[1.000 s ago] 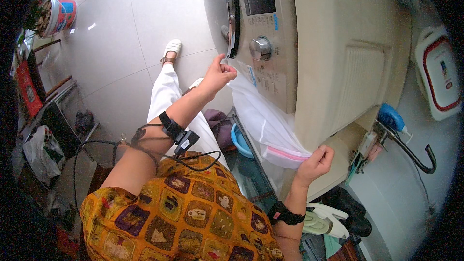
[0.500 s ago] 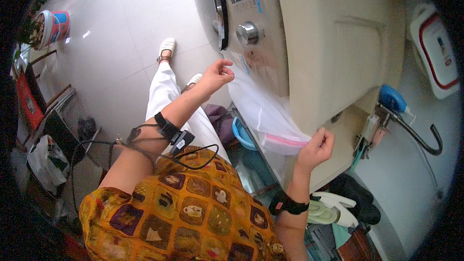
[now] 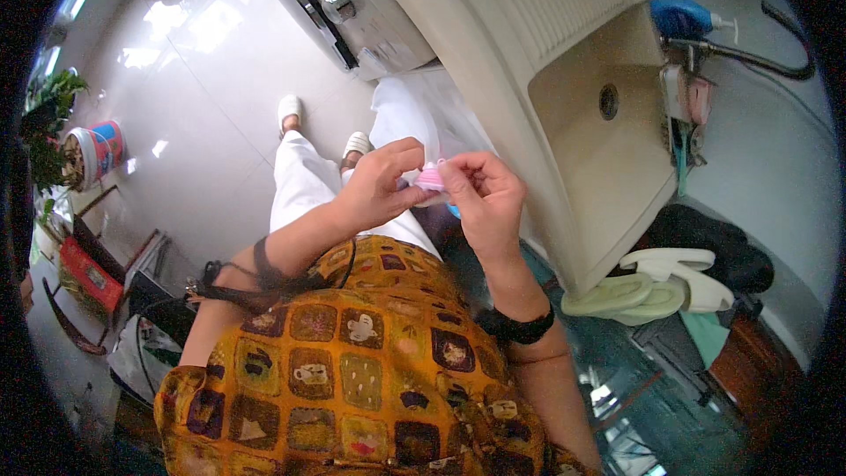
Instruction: The person operates a washing machine, handles a mesh laundry bag, and then sorts through several bags and a red paper gift bag on a counter.
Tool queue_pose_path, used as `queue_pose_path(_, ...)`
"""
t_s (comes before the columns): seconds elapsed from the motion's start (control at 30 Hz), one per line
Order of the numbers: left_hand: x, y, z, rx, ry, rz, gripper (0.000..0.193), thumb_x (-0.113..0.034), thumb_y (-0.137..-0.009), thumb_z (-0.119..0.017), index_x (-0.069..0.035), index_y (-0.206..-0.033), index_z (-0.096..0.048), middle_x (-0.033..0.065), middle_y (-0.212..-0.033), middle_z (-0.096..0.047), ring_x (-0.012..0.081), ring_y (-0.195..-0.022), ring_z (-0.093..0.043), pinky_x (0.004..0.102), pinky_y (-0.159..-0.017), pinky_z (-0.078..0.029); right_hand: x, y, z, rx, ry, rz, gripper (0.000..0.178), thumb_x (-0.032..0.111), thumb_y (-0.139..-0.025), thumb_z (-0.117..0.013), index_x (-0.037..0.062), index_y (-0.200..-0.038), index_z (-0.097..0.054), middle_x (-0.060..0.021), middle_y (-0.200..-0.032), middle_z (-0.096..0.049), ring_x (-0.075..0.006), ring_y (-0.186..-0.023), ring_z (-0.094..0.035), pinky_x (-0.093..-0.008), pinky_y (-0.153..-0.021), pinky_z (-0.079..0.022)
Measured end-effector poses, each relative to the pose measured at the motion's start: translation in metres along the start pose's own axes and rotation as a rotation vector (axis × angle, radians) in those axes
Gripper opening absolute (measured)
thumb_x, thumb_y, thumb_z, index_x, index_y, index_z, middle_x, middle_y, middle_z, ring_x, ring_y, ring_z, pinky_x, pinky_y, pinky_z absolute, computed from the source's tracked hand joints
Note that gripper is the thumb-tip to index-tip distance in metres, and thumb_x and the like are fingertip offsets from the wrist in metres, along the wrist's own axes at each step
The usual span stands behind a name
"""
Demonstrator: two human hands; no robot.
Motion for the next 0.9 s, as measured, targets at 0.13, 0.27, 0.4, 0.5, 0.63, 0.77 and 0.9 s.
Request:
queue_pose_path(0.13, 0.007, 0.005, -0.006, -0.026, 0.034, 0.090, 0.027, -0.013, -0.069, -0.077, -0.003, -0.080, -0.054, 0.0086, -0.077, -0.056, 0.0225, -0.068, -0.057, 0.0343, -0.059, -0.045, -0.032, -0.002, 0.016, 0.131, -0.049, -0.113, 0.012, 0.009, -0.087, -0.068, -0.0018, -0.090, -0.067, 0.0011, -0.075, -0.062, -0.0040, -0.064, -0.053, -0.0185, -0.057, -0.043)
queue_pose_path(0.27, 0.006, 0.026, 0.002, 0.085, 0.029, 0.212, 0.030, -0.014, -0.069, -0.080, -0.002, -0.076, -0.052, 0.0086, -0.070, -0.051, 0.0212, -0.062, -0.050, 0.0317, -0.055, -0.041, -0.062, 0.007, 0.007, 0.234, -0.041, -0.183, 0.009, 0.007, -0.086, -0.066, -0.0017, -0.088, -0.064, -0.0005, -0.074, -0.063, -0.0058, -0.067, -0.054, -0.0213, -0.061, -0.045)
queue_pose_path(0.4, -0.001, 0.043, 0.007, 0.252, 0.051, 0.241, 0.036, -0.019, -0.071, -0.081, -0.002, -0.069, -0.049, 0.0084, -0.066, -0.046, 0.0222, -0.059, -0.046, 0.0322, -0.054, -0.038, -0.112, 0.015, -0.010, 0.194, 0.024, -0.243, 0.012, 0.009, -0.086, -0.062, -0.0018, -0.083, -0.059, -0.0023, -0.072, -0.061, -0.0084, -0.065, -0.054, -0.0249, -0.060, -0.046)
queue_pose_path(0.5, -0.018, 0.061, 0.011, 0.344, 0.226, 0.161, 0.035, -0.016, -0.072, -0.080, -0.001, -0.068, -0.049, 0.0067, -0.068, -0.048, 0.0211, -0.065, -0.049, 0.0324, -0.057, -0.039, -0.169, 0.016, -0.012, 0.074, -0.032, -0.335, 0.016, 0.014, -0.084, -0.061, -0.0014, -0.083, -0.060, -0.0046, -0.072, -0.061, -0.0114, -0.064, -0.056, -0.0274, -0.060, -0.046)
queue_pose_path(0.63, -0.057, 0.068, 0.051, 0.396, 0.651, 0.108, 0.033, -0.018, -0.073, -0.080, -0.005, -0.065, -0.051, 0.0041, -0.069, -0.050, 0.0198, -0.072, -0.052, 0.0364, -0.077, -0.042, -0.262, 0.020, 0.009, -0.080, 0.224, -0.502, 0.019, 0.016, -0.083, -0.060, -0.0020, -0.085, -0.062, -0.0103, -0.078, -0.065, -0.0199, -0.075, -0.060, -0.0336, -0.069, -0.048)
queue_pose_path(0.77, -0.065, 0.084, 0.079, 0.189, 1.237, 0.083, 0.031, -0.028, -0.078, -0.077, -0.011, -0.064, -0.054, 0.0016, -0.073, -0.053, 0.0215, -0.080, -0.054, 0.0513, -0.102, -0.034, -0.327, 0.055, 0.006, -0.182, -0.070, -0.738, 0.017, 0.020, -0.088, -0.058, 0.0039, -0.087, -0.063, -0.0055, -0.089, -0.065, -0.0158, -0.076, -0.058, -0.0323, -0.068, -0.047)
queue_pose_path(0.9, -0.051, 0.077, 0.065, 0.123, 1.355, 0.172, 0.026, -0.031, -0.083, -0.070, -0.011, -0.074, -0.055, 0.0064, -0.083, -0.055, 0.0243, -0.087, -0.055, 0.0569, -0.106, -0.031, -0.321, 0.087, -0.033, -0.047, -0.499, -0.868, 0.044, 0.036, -0.091, -0.058, 0.0084, -0.124, -0.049, -0.0069, -0.124, -0.053, -0.0204, -0.104, -0.056, -0.0378, -0.082, -0.048)
Point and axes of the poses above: each hand's wrist, its own y-axis away from the middle knuckle, its own z-axis out of the back of the hand, x = y × z, the point moved 6 cm from there along -y, towards the middle knuckle
